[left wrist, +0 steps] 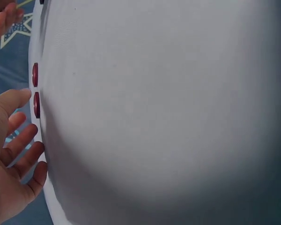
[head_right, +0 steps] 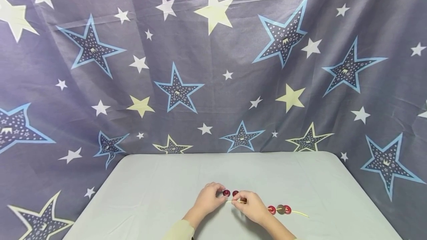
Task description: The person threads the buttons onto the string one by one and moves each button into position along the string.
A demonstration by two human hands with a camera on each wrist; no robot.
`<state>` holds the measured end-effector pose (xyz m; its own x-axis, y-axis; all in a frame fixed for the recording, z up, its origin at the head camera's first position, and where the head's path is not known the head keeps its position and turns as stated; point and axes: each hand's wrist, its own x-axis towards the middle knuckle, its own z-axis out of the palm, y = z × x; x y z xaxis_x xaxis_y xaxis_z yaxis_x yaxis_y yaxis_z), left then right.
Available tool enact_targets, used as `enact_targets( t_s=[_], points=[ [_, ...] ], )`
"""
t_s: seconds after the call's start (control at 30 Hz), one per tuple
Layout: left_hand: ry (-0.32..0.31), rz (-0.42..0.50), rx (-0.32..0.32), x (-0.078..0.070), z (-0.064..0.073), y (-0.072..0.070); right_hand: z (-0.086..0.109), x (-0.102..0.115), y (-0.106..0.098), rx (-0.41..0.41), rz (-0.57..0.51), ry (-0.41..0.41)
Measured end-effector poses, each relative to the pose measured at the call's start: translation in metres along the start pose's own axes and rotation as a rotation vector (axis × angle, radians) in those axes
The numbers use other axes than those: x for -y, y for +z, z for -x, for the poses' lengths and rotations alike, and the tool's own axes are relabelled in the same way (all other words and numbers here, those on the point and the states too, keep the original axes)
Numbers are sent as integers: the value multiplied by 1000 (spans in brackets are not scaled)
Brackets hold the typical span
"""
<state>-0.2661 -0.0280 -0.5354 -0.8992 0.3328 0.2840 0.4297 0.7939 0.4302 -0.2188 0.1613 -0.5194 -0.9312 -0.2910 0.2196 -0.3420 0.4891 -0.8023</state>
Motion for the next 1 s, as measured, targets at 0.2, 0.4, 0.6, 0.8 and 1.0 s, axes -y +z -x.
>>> enact_targets(
  t_s=[0.2,0.4,0.6,0.8,1.0],
  points=[
    [-17,-39,8,-3,-3,3,0,-1,-1,5,-6,-2],
    [-45,-66,29,-6,-7,5,-1,-2,0,10,-20,1],
    [-77,-65,38,-6,-10,7,-1,-1,-1,15,-29,4],
    [-97,-63,52,-6,-12,9,0,-2,-1,10,-30,9],
    [-101,-61,48,-5,-13,10,0,-3,-1,10,-24,9]
  ],
)
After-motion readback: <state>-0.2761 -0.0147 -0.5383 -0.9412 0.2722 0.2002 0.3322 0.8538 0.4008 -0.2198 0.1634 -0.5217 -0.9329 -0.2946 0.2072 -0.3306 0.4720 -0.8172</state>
